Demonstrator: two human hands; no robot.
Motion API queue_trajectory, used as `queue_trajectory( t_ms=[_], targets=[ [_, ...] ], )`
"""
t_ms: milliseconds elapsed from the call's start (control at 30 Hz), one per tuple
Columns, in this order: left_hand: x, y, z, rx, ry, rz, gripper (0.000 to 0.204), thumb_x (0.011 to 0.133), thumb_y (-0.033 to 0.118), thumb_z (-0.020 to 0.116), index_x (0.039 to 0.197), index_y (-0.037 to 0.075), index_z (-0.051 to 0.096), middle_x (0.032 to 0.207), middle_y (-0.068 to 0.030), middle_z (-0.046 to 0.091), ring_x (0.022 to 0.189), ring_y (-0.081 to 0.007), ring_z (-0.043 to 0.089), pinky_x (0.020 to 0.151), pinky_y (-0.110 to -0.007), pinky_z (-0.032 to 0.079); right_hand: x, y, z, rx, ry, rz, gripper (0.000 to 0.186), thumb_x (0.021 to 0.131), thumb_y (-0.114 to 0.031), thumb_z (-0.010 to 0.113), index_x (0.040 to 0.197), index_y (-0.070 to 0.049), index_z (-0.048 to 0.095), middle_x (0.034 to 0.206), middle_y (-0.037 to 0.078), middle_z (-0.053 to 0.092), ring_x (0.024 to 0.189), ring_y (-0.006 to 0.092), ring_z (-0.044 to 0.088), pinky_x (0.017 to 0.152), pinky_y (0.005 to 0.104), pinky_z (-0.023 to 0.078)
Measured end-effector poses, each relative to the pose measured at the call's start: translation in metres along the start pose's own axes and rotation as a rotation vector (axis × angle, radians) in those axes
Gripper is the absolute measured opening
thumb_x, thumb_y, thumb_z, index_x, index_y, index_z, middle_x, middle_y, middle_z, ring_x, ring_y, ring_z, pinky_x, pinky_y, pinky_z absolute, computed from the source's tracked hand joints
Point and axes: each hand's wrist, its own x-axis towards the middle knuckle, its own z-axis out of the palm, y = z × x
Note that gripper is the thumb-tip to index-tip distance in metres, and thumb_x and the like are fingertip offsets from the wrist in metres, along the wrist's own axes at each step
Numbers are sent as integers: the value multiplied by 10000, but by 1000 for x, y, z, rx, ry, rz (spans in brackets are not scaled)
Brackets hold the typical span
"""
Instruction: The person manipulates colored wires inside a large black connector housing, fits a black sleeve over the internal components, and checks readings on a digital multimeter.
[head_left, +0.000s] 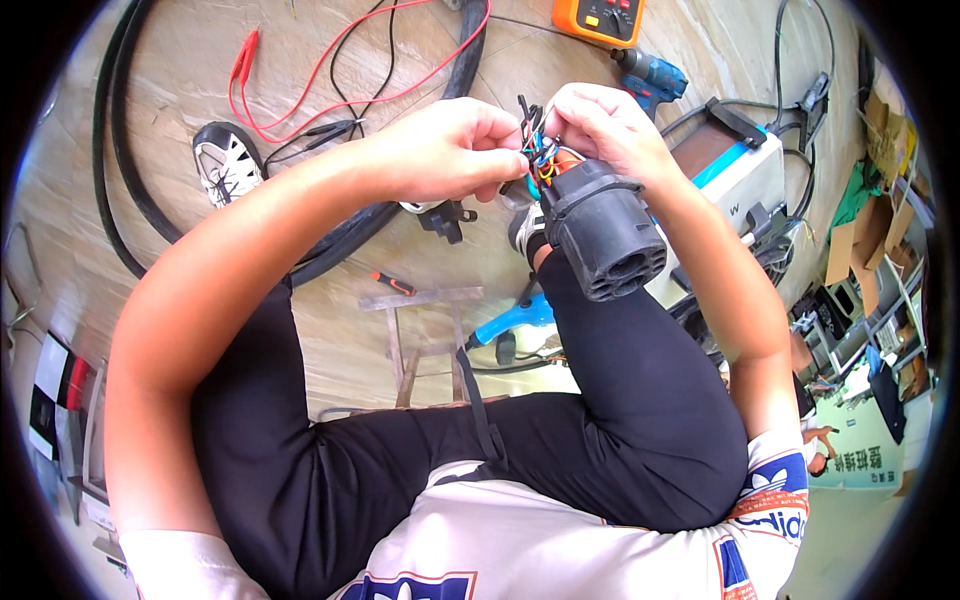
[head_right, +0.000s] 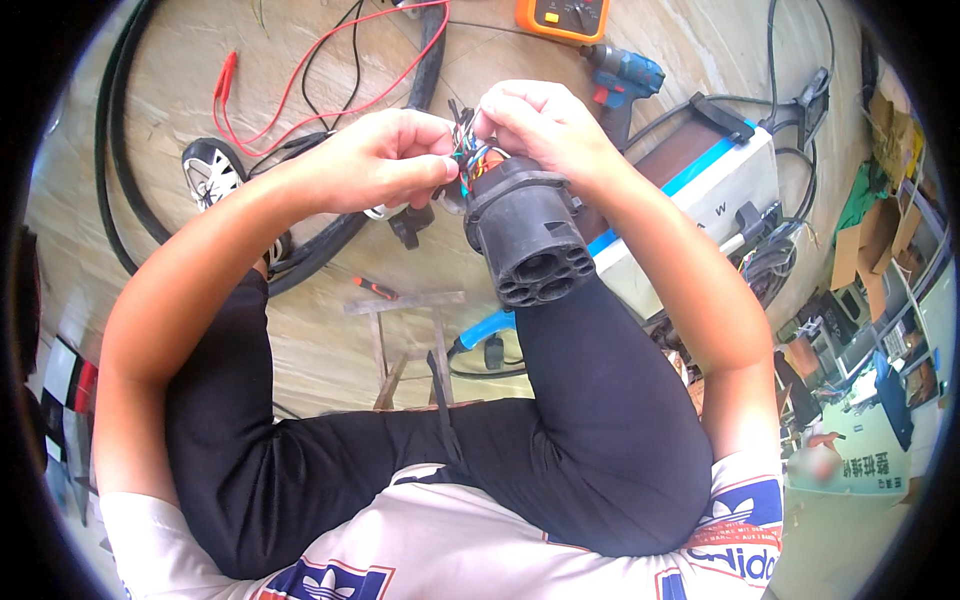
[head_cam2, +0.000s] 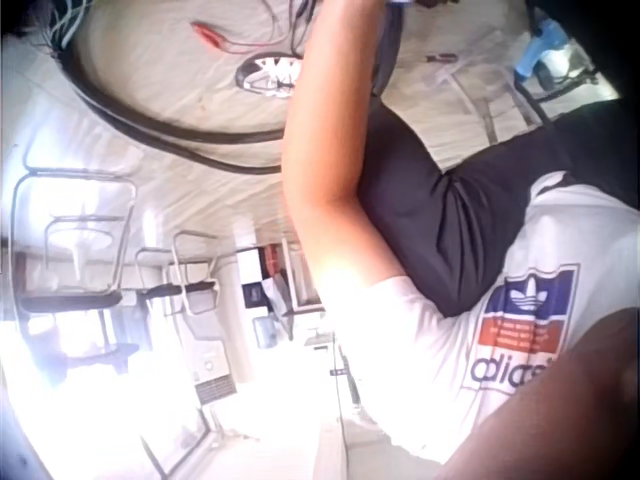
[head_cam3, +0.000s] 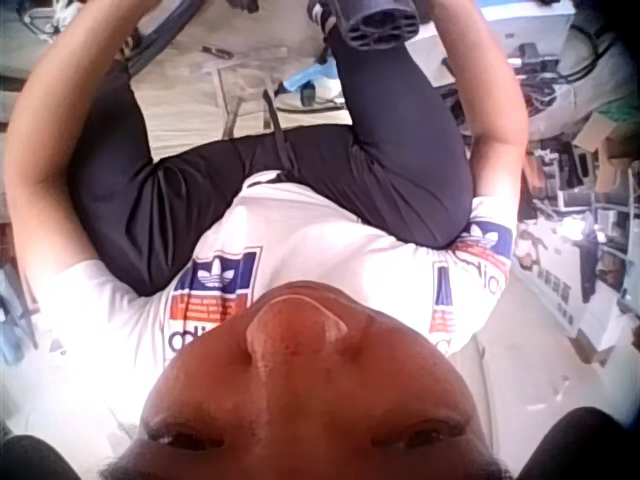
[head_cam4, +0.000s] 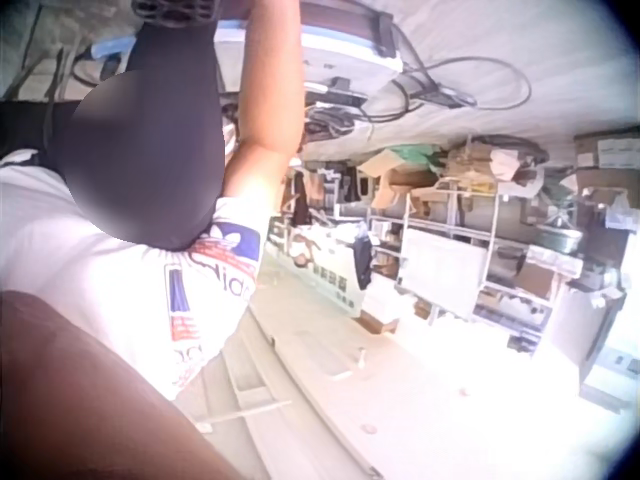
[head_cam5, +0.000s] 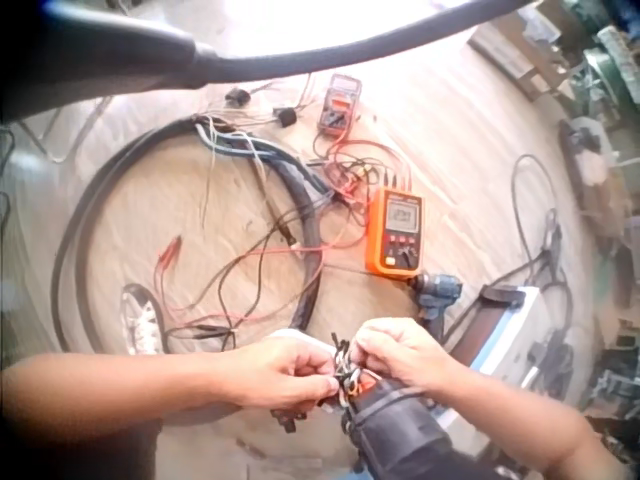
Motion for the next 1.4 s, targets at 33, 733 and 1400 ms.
queue_trajectory(
  t_ms=[33,733,1400],
  targets=[
    [0,-1,-2,2,12,7,200,999,244,597,950,58,651,732,0,635,623,-63,548,578,-242,447,0,-2,-5,-9,-10,18,245,1012,-249,574,946,-27,653,773,-37,556,715,22,498,642,202,403],
    [-5,-4,-10,-73,-14,16,207,1004,253,649,912,77,588,746,15,604,646,-58,531,587,-229,429,2,-7,-3,-35,37,-208,176,993,-180,607,877,-49,588,774,-22,579,711,59,514,668,235,431],
    [-5,-17,-3,-170,17,59,192,1019,226,615,948,47,622,758,1,623,630,-68,537,591,-239,441,9,12,0,58,45,-183,150,960,-127,583,840,-48,543,694,-49,496,601,27,401,536,225,319]
  ],
)
